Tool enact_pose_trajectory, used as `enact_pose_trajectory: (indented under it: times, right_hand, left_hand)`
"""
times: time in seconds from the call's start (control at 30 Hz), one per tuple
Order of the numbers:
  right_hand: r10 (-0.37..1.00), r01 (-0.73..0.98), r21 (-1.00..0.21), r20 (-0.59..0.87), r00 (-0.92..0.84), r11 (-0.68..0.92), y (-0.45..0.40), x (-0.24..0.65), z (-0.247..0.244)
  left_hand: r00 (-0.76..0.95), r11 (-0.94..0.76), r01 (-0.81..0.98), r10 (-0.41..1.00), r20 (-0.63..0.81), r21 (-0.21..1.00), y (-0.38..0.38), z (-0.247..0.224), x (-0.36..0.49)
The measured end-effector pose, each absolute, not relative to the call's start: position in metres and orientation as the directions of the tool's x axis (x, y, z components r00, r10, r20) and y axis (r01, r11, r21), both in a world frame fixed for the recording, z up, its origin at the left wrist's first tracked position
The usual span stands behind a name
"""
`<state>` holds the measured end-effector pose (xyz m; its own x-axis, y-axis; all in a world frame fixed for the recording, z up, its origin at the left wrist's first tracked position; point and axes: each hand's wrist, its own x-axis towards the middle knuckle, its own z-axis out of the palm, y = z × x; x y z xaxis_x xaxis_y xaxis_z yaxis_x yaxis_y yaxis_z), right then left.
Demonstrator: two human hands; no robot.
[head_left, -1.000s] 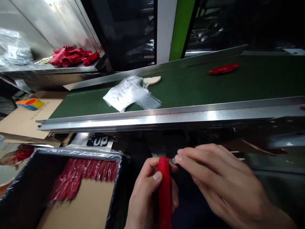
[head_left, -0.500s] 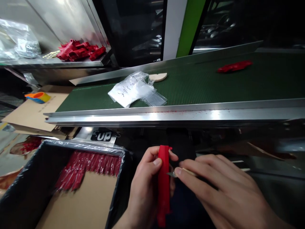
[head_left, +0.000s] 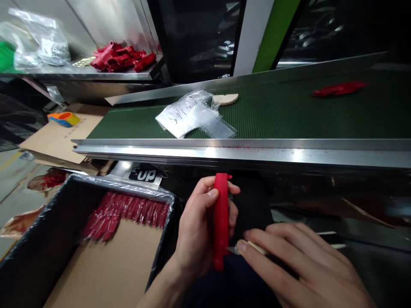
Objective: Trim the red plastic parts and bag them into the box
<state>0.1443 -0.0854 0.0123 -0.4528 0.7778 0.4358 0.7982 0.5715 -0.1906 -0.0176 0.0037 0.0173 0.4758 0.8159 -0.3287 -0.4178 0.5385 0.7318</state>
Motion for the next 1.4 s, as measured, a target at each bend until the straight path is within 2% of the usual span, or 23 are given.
enact_pose_trajectory:
  times: [0.1,0.27,0.47,0.6,0.7,1.4]
  right_hand:
    - [0.772,0.789,-0.214,0.460,-0.440,0.577,-0.088,0.144,0.010]
    - [0.809,0.770,-0.378,0.511,-0.290,0.514,-0.085,0.155,0.011]
    - [0.835,0.781,-0.471,0.538,-0.113,0.409,-0.064,0.154,0.026]
    - [0.853,0.827,-0.397,0.491,-0.176,0.399,-0.059,0.153,0.028]
    - [0.828,0.845,-0.333,0.523,-0.202,0.417,-0.059,0.154,0.026]
    - [0.771,0.838,-0.286,0.596,-0.224,0.464,-0.056,0.149,0.020]
  left_hand:
    - [0.451,0.529,-0.447,0.830,-0.329,0.721,0.008,0.017,-0.017]
    - [0.468,0.534,-0.440,0.823,-0.323,0.722,0.009,0.016,-0.020]
    - [0.490,0.537,-0.213,0.781,-0.386,0.816,-0.012,0.012,-0.026]
    - [0.475,0.547,-0.152,0.771,-0.425,0.823,-0.020,0.014,-0.030]
    - [0.471,0.549,-0.143,0.769,-0.431,0.823,-0.021,0.017,-0.031]
    - [0.499,0.552,-0.151,0.759,-0.418,0.820,-0.025,0.016,-0.034]
